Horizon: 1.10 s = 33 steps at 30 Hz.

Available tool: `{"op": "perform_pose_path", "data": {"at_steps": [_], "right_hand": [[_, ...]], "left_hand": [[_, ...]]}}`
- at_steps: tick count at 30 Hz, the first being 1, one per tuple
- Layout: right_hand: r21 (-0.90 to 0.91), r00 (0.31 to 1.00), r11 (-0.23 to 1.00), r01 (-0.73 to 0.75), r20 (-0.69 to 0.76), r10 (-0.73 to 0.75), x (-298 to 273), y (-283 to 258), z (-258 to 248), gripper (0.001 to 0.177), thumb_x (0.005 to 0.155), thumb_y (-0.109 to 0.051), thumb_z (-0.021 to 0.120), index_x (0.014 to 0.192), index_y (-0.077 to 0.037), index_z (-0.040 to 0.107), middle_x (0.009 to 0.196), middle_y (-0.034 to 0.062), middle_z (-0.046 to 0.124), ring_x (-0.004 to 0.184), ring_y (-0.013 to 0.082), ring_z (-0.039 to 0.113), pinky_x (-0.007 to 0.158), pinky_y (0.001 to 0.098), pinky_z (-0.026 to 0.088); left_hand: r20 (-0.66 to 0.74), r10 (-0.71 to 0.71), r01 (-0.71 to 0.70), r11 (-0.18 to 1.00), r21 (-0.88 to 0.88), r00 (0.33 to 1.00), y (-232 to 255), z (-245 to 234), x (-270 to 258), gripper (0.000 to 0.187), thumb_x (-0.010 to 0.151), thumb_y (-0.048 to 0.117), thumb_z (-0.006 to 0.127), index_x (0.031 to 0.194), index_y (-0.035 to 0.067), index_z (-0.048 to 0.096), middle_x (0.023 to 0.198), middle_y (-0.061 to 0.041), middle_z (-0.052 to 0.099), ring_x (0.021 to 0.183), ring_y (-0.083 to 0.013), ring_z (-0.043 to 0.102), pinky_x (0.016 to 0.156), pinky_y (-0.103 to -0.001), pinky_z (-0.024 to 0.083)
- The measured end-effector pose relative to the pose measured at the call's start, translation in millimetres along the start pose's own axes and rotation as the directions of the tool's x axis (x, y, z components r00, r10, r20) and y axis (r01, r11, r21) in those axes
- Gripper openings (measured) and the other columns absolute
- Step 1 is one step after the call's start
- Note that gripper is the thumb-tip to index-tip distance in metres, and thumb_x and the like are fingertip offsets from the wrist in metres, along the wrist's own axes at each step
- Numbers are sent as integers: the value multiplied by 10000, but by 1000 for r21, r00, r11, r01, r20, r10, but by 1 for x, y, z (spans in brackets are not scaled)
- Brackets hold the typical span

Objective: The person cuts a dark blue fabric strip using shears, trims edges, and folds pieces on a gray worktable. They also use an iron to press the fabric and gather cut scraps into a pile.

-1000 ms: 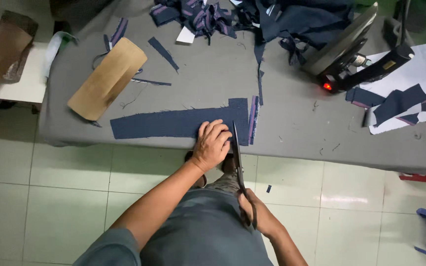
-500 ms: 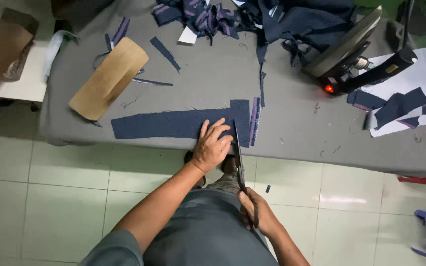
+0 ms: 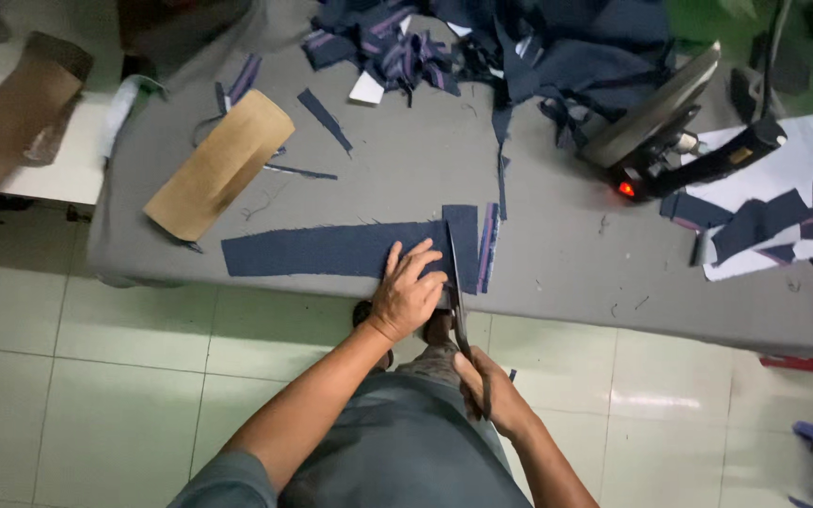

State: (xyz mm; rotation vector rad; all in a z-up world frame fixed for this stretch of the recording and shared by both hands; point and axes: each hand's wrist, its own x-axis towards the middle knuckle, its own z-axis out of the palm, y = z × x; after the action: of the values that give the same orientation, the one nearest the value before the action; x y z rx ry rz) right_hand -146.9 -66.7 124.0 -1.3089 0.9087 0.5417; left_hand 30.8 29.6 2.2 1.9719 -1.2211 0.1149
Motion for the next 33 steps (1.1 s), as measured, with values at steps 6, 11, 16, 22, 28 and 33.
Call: {"op": "perform_pose_path", "data": {"at_steps": [6, 11, 16, 22, 28, 33], "right_hand": [[109, 995, 989, -96, 31, 93, 11, 0, -8, 564, 968, -557, 466, 1146, -38, 596, 678, 91, 407, 578, 203, 418, 503, 338, 428], [185, 991, 977, -109, 100, 92, 32, -11, -10, 566, 926, -643, 483, 1160, -128, 513, 682, 15, 299, 599, 157, 331, 556, 319, 344], [32, 1000, 999, 18, 7, -18, 15, -41, -1, 495, 940, -565, 555, 1032, -79, 551, 631, 13, 346, 513, 124, 353, 429, 289, 377], [21, 995, 998, 58, 76, -59, 0, 0, -29, 489, 967, -555, 507, 1033, -73, 554, 755, 44, 428, 567, 151, 457, 478, 294, 409], [-215, 950, 958, -191, -288, 124, -22, -31, -64, 657, 891, -565, 595, 1291, -44, 620, 854, 68, 642, 566, 139, 488, 447, 249, 427], [-541, 873, 794, -276, -488, -29, -1, -36, -128, 741, 861, -672, 720, 1228, -31, 657, 1022, 297, 727, 1088, 489, 678, 961, 559, 509]], "left_hand": [[-6, -1, 1, 1000, -24, 1000, 1, -5, 1, 90, 978, 64, 629, 990, 83, 716, 1261, -147, 625, 1351, -413, 549, 1129, -751, 317], [-7, -2, 2, 1000, -30, 1000, 4, -9, 2, 97, 934, 52, 629, 960, 121, 691, 1249, -115, 628, 1352, -375, 565, 1128, -703, 316], [-86, 11, -15, 999, -47, 996, -7, -3, 5, 67, 923, 67, 656, 897, 98, 710, 1170, -108, 673, 1229, -357, 617, 1084, -653, 409], [-406, -229, 219, 973, -71, 885, -58, -95, 77, 101, 950, -28, 600, 885, 42, 632, 883, -128, 628, 842, -322, 589, 775, -428, 465], [-209, -263, 310, 921, 238, 942, -80, -55, 110, 201, 879, 63, 700, 1074, 81, 746, 1067, -149, 653, 970, -336, 584, 832, -478, 472], [256, -422, 403, 907, 124, 870, -56, 38, 107, 424, 777, 231, 863, 1160, 165, 692, 1102, -47, 594, 1110, -291, 582, 953, -459, 494]]}}
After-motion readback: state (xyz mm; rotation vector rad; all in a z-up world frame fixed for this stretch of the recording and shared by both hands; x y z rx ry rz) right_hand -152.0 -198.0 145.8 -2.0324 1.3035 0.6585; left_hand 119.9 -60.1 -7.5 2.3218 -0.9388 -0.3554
